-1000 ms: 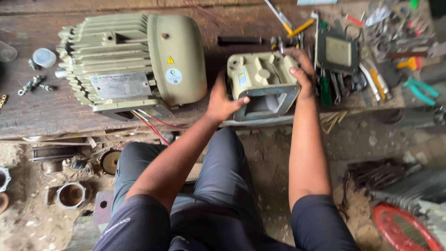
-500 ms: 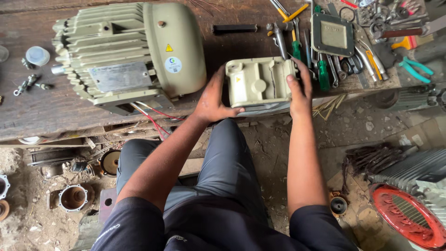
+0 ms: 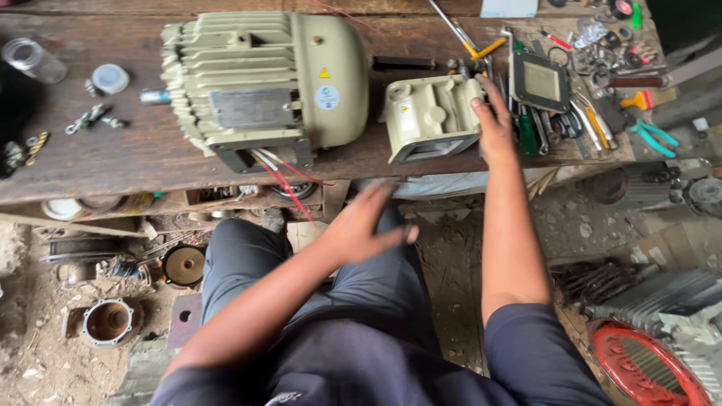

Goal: The person sits at a workbench reassembling the terminal box of an electric motor. They twist together the motor's red lead wires, position the terminal block inside the junction box housing, fit the cover plate over the box, and fasten it, using a screwdriver on the cover screws at the end.

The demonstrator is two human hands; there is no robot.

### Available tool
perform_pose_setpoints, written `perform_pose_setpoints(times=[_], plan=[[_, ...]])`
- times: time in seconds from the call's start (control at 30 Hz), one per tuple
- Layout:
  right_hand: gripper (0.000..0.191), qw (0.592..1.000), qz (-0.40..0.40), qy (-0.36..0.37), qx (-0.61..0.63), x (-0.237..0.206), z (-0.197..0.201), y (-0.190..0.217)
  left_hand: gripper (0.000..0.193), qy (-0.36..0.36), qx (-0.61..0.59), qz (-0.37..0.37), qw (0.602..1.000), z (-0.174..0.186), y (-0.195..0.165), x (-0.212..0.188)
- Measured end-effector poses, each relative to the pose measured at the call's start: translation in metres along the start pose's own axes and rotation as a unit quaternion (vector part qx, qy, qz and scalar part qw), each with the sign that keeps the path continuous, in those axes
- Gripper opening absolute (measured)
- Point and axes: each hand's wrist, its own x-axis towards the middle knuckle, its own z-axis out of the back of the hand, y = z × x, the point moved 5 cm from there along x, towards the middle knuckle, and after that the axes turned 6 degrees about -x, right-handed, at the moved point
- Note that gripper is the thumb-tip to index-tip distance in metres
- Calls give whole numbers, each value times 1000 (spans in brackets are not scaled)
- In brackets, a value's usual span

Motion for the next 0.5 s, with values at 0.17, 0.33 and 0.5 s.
perform_pose_setpoints(times=[0.17,0.33,0.5], plan=[[48,997,-40,-27,-66,4,5,2,56,121,-52,137,982,69,11,-104],[55,968,39,-69,-236,15,-3,40,57,15,210,307,928,121,69,-207],[57,874,124,58,-467,22,-73,66,60,-19,173,437,883,105,133,-267]])
